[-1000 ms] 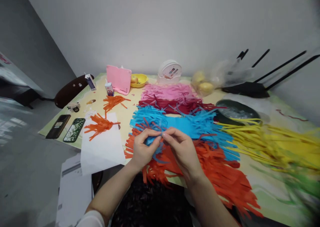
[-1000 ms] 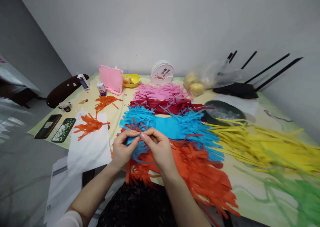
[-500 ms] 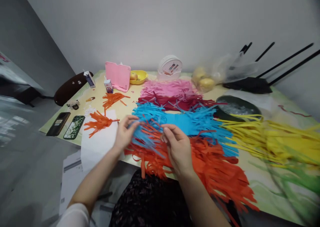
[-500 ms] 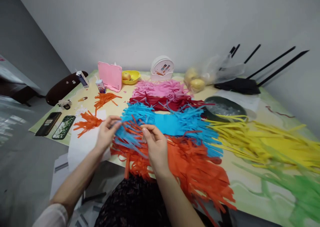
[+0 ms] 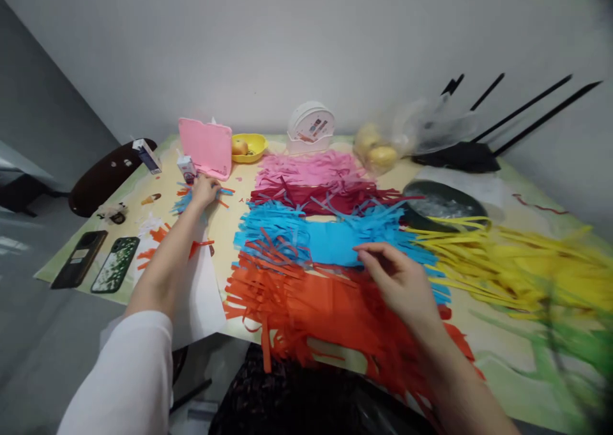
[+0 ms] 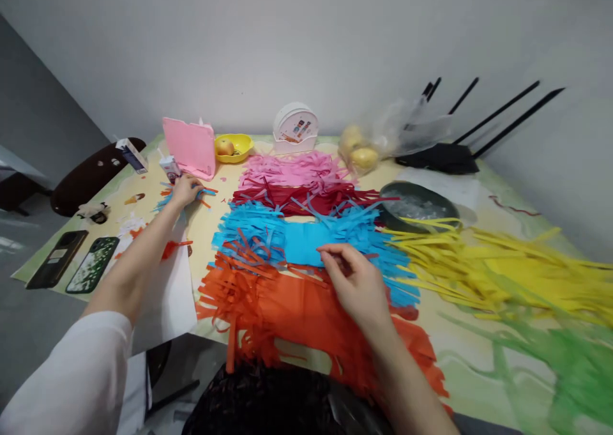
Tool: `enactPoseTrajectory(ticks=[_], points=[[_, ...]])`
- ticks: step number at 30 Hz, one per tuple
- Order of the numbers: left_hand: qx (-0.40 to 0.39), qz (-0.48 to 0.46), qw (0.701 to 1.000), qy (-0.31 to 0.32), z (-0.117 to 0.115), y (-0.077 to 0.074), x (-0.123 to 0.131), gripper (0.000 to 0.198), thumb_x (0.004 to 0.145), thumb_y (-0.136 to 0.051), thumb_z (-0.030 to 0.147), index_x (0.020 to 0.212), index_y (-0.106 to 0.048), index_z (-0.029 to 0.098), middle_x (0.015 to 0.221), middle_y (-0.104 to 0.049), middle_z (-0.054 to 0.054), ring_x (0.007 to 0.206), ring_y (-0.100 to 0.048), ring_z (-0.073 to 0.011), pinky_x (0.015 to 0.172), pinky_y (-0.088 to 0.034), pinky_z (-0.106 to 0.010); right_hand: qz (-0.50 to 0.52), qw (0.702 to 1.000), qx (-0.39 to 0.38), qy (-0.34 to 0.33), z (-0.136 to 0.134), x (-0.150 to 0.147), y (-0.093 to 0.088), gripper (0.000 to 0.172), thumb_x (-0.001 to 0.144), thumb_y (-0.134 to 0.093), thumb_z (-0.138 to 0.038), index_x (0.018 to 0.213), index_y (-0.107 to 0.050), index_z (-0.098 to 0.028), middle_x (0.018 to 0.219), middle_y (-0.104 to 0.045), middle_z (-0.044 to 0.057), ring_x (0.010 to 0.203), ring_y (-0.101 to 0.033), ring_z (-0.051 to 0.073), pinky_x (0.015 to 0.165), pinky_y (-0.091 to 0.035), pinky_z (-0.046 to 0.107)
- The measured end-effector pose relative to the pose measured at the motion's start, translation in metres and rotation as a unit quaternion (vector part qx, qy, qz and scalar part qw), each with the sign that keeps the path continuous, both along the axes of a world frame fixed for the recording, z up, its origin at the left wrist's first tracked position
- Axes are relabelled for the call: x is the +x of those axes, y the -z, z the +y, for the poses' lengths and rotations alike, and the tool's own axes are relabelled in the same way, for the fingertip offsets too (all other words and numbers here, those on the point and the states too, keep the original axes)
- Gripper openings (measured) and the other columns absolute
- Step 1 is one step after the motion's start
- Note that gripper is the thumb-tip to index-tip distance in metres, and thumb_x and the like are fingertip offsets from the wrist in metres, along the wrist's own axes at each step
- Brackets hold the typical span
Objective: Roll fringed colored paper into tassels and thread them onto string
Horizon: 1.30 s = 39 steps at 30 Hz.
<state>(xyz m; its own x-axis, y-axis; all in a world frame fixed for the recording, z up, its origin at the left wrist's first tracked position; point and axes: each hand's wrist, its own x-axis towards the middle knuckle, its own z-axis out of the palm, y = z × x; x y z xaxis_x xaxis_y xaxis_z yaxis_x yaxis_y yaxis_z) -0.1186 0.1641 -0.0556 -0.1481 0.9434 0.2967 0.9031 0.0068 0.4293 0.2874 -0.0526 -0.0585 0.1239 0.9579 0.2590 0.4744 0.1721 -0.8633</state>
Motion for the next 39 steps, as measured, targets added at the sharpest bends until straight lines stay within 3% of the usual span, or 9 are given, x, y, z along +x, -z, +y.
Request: enactPoseTrajectory(ticks=[5, 9, 12, 14, 16, 19, 24, 33, 39], points=[[-0.037, 0.052, 0.998, 0.016, 0.003, 0.003, 0.009, 0.006, 0.078, -0.070, 0.012, 0.078, -0.065, 0.011, 0.114, -0.064, -0.019, 0.120, -0.048, -0.0389, 0.096, -0.036, -0.067, -0.238, 0.967, 0.037, -0.083, 0.047, 0.039, 0.017, 0.023, 0.090, -0.053, -0.033, 0.092, -0.071, -0.019, 0.092, -0.074, 0.011, 0.084, -0.065, 0.026, 0.076, -0.049, 0.037], [0.016, 0.082, 0.994, 0.068, -0.013, -0.022, 0.040, 0.007, 0.083, -0.063, 0.012, 0.089, -0.066, 0.015, 0.129, -0.057, -0.018, 0.131, -0.039, -0.0409, 0.110, -0.023, -0.065, -0.420, 0.869, 0.014, -0.261, 0.068, 0.046, 0.026, 0.018, 0.088, -0.059, -0.024, 0.099, -0.073, -0.018, 0.101, -0.074, 0.012, 0.099, -0.063, 0.028, 0.085, -0.047, 0.038], [0.024, 0.086, 0.981, 0.173, -0.049, -0.036, 0.097, 0.011, 0.089, -0.057, 0.019, 0.094, -0.066, 0.020, 0.122, -0.062, -0.011, 0.123, -0.051, -0.0297, 0.109, -0.036, -0.046, -0.513, 0.810, -0.002, -0.285, 0.066, 0.043, 0.025, 0.018, 0.086, -0.064, -0.021, 0.102, -0.073, -0.020, 0.107, -0.073, 0.011, 0.102, -0.062, 0.029, 0.080, -0.044, 0.037], [0.004, 0.098, 0.942, 0.320, -0.083, -0.037, 0.143, 0.017, 0.092, -0.052, 0.020, 0.101, -0.067, 0.020, 0.113, -0.067, -0.010, 0.114, -0.058, -0.0256, 0.103, -0.043, -0.039, -0.539, 0.795, -0.004, -0.279, 0.062, 0.041, 0.023, 0.021, 0.086, -0.066, -0.021, 0.106, -0.072, -0.021, 0.112, -0.071, 0.011, 0.104, -0.062, 0.030, 0.078, -0.042, 0.036], [-0.047, 0.136, 0.880, 0.452, -0.117, -0.032, 0.185, 0.022, 0.094, -0.047, 0.021, 0.102, -0.067, 0.018, 0.106, -0.069, -0.012, 0.107, -0.062, -0.0265, 0.095, -0.048, -0.038, -0.533, 0.799, -0.007, -0.280, 0.058, 0.041, 0.021, 0.024, 0.085, -0.068, -0.022, 0.108, -0.072, -0.021, 0.115, -0.071, 0.011, 0.105, -0.062, 0.030, 0.077, -0.041, 0.036], [-0.092, 0.148, 0.855, 0.488, -0.146, -0.014, 0.228, 0.021, 0.093, -0.053, 0.022, 0.107, -0.068, 0.017, 0.112, -0.070, -0.012, 0.109, -0.064, -0.0250, 0.095, -0.049, -0.034, -0.505, 0.818, -0.012, -0.274, 0.056, 0.043, 0.020, 0.015, 0.088, -0.063, -0.018, 0.097, -0.075, -0.020, 0.104, -0.073, 0.011, 0.098, -0.063, 0.028, 0.077, -0.040, 0.034], [-0.173, 0.159, 0.869, 0.436, -0.136, 0.013, 0.248, 0.027, 0.090, -0.061, 0.031, 0.105, -0.071, 0.010, 0.109, -0.071, -0.020, 0.105, -0.068, -0.0314, 0.087, -0.053, -0.037, -0.465, 0.849, -0.015, -0.248, 0.062, 0.045, 0.020, 0.020, 0.092, -0.055, -0.018, 0.086, -0.075, -0.018, 0.095, -0.071, 0.012, 0.092, -0.062, 0.025, 0.080, -0.042, 0.033], [-0.186, 0.133, 0.895, 0.382, -0.118, 0.015, 0.249, 0.032, 0.086, -0.065, 0.039, 0.107, -0.070, 0.015, 0.105, -0.075, -0.011, 0.096, -0.070, -0.0253, 0.080, -0.052, -0.031, -0.361, 0.916, -0.052, -0.165, 0.083, 0.045, 0.018, 0.007, 0.082, -0.067, -0.023, 0.077, -0.072, -0.020, 0.080, -0.071, 0.003, 0.071, -0.062, 0.017, 0.065, -0.045, 0.027], [-0.108, 0.106, 0.941, 0.303, -0.117, 0.010, 0.255, 0.022, 0.090, -0.048, 0.016, 0.101, -0.067, 0.014, 0.101, -0.072, -0.015, 0.096, -0.068, -0.0264, 0.081, -0.050, -0.034, -0.341, 0.933, 0.013, -0.112, 0.047, 0.014, 0.012, 0.023, 0.089, -0.055, -0.024, 0.103, -0.070, -0.014, 0.109, -0.067, 0.018, 0.106, -0.059, 0.031, 0.094, -0.045, 0.043]])
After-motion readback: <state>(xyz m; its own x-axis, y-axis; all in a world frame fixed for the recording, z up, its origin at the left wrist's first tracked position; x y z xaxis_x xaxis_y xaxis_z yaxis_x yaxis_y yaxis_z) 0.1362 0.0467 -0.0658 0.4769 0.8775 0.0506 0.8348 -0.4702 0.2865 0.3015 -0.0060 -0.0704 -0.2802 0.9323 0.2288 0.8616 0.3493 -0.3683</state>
